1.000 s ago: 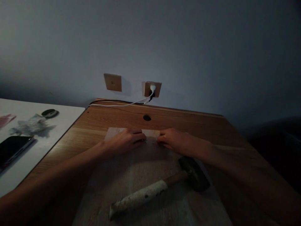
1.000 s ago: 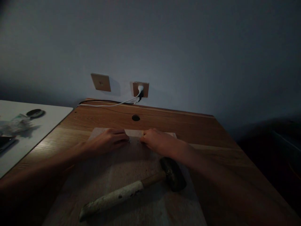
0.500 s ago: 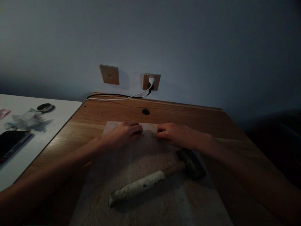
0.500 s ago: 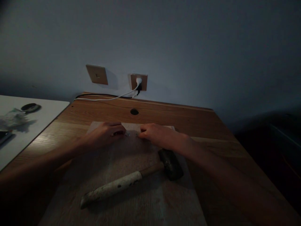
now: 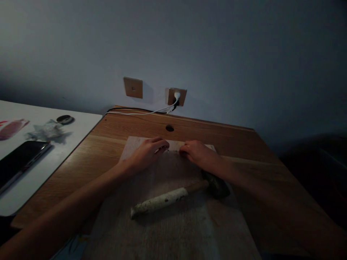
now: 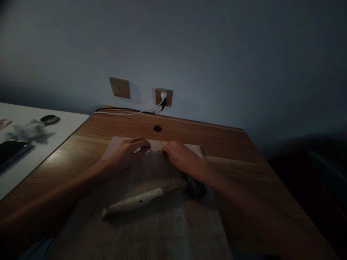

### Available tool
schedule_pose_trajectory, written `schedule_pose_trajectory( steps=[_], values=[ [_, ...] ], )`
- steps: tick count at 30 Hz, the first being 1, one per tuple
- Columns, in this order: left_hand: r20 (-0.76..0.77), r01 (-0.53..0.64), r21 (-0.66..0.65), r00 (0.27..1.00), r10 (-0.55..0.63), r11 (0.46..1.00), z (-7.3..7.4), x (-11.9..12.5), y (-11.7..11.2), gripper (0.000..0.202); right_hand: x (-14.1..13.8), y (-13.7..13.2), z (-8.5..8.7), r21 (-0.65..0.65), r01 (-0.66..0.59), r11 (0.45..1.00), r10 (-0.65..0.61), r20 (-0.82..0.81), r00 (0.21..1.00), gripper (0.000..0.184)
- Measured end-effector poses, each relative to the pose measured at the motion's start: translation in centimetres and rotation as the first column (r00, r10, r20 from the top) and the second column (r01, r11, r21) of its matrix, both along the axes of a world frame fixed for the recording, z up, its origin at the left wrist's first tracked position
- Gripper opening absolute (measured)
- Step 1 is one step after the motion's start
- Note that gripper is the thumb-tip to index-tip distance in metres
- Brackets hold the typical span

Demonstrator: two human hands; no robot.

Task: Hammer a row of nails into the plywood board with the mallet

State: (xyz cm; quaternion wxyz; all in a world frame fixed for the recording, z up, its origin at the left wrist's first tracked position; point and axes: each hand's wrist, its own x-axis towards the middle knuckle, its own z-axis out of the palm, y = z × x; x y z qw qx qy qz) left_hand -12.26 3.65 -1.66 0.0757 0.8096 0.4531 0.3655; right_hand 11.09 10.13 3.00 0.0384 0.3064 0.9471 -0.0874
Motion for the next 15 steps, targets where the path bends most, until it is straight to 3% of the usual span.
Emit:
schedule_pose_trajectory(
  steps=[8,11,15],
  values=[
    [0.055,0.008,-0.046,0.998,-0.006,0.999,-0.9,-0.2,-0.2,0.013,0.7,0.5,0.9,-0.052,-0.227,0.973,0.228,0.019,0.973,0.034],
    [0.053,0.024,-0.071,0.998,-0.02,0.997,-0.7,-0.2,-0.3,0.014,0.9,0.6,1.3,-0.082,-0.248,0.965,0.247,-0.014,0.969,0.038],
    [-0.014,0.109,-0.085,0.994,-0.11,0.99,-0.5,-0.1,-0.8,0.017,0.6,0.3,1.3,-0.097,-0.217,0.971,0.215,-0.033,0.976,0.028]
  ],
)
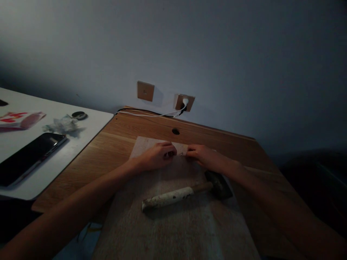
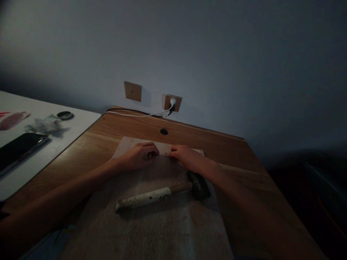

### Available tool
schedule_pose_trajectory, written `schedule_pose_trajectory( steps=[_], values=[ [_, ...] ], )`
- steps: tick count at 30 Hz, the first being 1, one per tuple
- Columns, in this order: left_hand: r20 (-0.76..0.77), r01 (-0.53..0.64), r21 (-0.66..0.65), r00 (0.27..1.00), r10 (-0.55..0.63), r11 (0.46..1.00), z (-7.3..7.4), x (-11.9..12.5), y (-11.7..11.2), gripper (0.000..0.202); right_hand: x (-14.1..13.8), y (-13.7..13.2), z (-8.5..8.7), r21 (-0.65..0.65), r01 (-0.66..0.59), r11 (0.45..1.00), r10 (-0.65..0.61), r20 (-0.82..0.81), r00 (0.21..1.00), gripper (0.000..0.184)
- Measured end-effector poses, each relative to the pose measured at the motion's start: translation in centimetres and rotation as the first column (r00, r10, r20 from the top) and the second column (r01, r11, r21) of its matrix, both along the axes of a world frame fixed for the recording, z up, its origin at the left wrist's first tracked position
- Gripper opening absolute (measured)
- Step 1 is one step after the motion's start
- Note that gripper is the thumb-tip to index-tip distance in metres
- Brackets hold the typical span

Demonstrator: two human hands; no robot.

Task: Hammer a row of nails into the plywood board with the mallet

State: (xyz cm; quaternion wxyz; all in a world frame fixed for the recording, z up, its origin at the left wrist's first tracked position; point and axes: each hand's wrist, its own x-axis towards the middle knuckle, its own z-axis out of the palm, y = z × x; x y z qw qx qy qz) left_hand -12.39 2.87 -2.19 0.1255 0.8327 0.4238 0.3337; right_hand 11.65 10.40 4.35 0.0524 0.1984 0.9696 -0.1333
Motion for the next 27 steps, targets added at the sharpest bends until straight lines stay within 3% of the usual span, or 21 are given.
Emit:
schedule_pose_trajectory(
  steps=[4,9,13,16,20,24,27],
  values=[
    [-0.137,0.078,0.045,0.988,-0.071,0.996,-0.3,0.2,-0.3,0.015,-0.5,-0.1,-0.2,0.015,0.051,0.999,-0.051,0.006,0.999,0.018],
    [-0.201,-0.029,0.119,0.978,0.053,0.992,-0.9,0.4,0.0,0.026,-0.8,-0.3,-0.3,-0.002,0.141,0.99,-0.141,-0.034,0.989,0.02],
    [-0.248,-0.007,0.105,0.968,0.033,0.994,-0.9,0.4,0.6,0.023,-0.7,-0.5,0.1,-0.023,0.154,0.988,-0.155,-0.072,0.985,0.018],
    [-0.245,-0.03,0.083,0.968,0.049,0.996,-0.6,0.5,0.9,0.02,-0.6,-0.4,0.6,-0.025,0.164,0.986,-0.166,-0.114,0.98,0.016],
    [-0.241,-0.082,0.078,0.966,0.098,0.994,-0.3,0.7,1.3,0.014,-1.2,-0.2,0.6,-0.054,0.173,0.983,-0.179,-0.142,0.974,0.028],
    [-0.236,-0.129,0.078,0.961,0.144,0.989,-0.2,0.8,1.3,0.018,-2.2,0.0,-0.4,-0.009,0.133,0.991,-0.134,-0.099,0.986,0.023],
    [-0.211,-0.084,0.077,0.972,0.099,0.993,-0.2,0.8,1.1,0.019,-2.7,0.1,-1.2,0.033,0.148,0.988,-0.146,-0.064,0.987,0.02]
  ],
)
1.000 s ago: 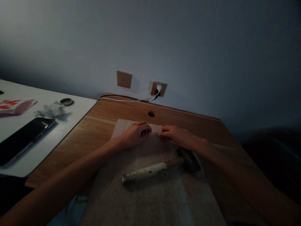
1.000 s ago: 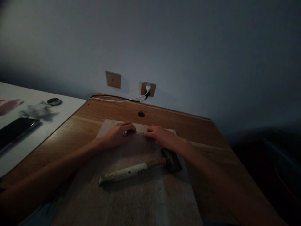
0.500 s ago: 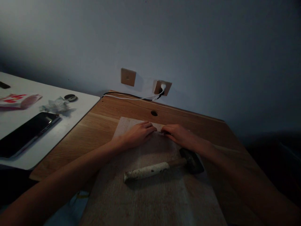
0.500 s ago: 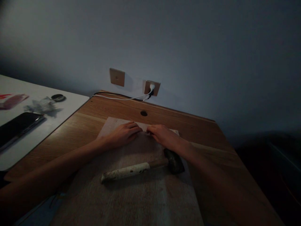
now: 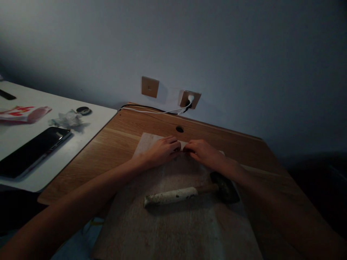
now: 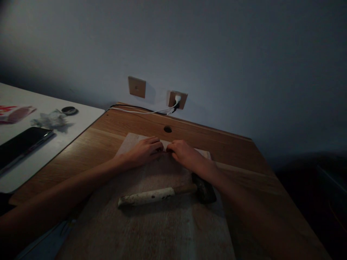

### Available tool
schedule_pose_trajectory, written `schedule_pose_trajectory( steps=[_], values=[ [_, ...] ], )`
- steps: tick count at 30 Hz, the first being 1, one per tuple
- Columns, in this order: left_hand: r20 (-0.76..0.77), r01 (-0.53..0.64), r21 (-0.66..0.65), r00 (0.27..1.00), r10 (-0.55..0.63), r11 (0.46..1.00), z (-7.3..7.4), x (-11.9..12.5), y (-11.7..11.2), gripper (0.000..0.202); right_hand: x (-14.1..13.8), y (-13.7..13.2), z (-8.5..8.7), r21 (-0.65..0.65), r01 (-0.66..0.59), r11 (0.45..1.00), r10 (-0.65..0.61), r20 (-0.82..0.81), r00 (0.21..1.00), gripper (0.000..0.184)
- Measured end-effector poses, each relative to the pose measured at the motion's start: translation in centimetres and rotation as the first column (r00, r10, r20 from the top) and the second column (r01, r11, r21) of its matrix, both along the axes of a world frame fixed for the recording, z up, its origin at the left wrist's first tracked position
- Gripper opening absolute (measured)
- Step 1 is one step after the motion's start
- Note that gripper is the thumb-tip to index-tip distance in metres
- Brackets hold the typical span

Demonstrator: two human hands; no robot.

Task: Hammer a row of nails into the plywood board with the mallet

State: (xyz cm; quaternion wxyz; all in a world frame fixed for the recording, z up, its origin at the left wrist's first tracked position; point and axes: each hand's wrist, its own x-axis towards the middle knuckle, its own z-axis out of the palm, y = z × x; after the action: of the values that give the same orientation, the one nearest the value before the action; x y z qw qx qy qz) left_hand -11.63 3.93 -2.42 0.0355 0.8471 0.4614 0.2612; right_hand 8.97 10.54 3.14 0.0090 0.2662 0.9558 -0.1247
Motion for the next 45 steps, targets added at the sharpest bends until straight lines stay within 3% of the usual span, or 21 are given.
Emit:
schedule_pose_trajectory(
  steps=[4,7,12,16,20,24,28,31,38,45],
  values=[
    [0.027,0.099,0.026,0.995,-0.099,0.995,-0.3,-0.3,-0.3,0.016,-0.1,-0.3,0.1,0.016,-0.032,0.999,0.033,-0.044,0.998,0.024],
    [0.045,0.109,0.036,0.993,-0.111,0.993,-0.3,-0.6,-0.5,0.011,0.1,-0.6,0.9,0.011,-0.08,0.997,0.081,-0.144,0.986,0.026],
    [0.009,0.071,-0.059,0.997,-0.071,0.996,-0.3,-0.7,-1.0,0.046,1.0,-1.5,1.4,-0.13,-0.109,0.985,0.079,-0.216,0.973,0.031],
    [-0.041,0.122,-0.153,0.991,-0.13,0.981,-0.1,-0.7,-1.3,0.065,3.0,-2.7,1.3,-0.176,-0.056,0.983,0.015,-0.226,0.974,0.04],
    [-0.049,0.204,-0.195,0.975,-0.217,0.959,0.4,0.0,-1.7,0.068,5.7,-5.5,2.3,-0.096,0.006,0.995,-0.029,-0.243,0.97,0.034],
    [0.001,0.348,-0.138,0.936,-0.352,0.927,0.5,1.7,-1.8,0.06,7.3,-9.5,2.6,-0.053,-0.118,0.992,0.11,-0.134,0.985,0.036],
    [0.08,0.47,-0.11,0.882,-0.464,0.876,0.5,3.3,-1.8,0.04,7.2,-11.7,0.8,0.236,-0.23,0.944,0.246,-0.04,0.969,0.039],
    [0.163,0.493,-0.171,0.868,-0.469,0.853,0.6,3.6,-2.2,0.035,6.7,-11.8,-0.3,0.372,-0.263,0.89,0.268,0.039,0.963,0.039],
    [0.214,0.51,-0.201,0.856,-0.471,0.836,0.1,2.5,-3.3,0.038,7.3,-10.5,0.3,0.407,-0.391,0.826,0.382,0.107,0.918,0.028],
    [0.17,0.475,-0.14,0.876,-0.452,0.869,0.4,3.0,-3.9,0.037,7.8,-9.0,-1.7,0.585,-0.257,0.769,0.291,0.038,0.956,0.027]
  ],
)
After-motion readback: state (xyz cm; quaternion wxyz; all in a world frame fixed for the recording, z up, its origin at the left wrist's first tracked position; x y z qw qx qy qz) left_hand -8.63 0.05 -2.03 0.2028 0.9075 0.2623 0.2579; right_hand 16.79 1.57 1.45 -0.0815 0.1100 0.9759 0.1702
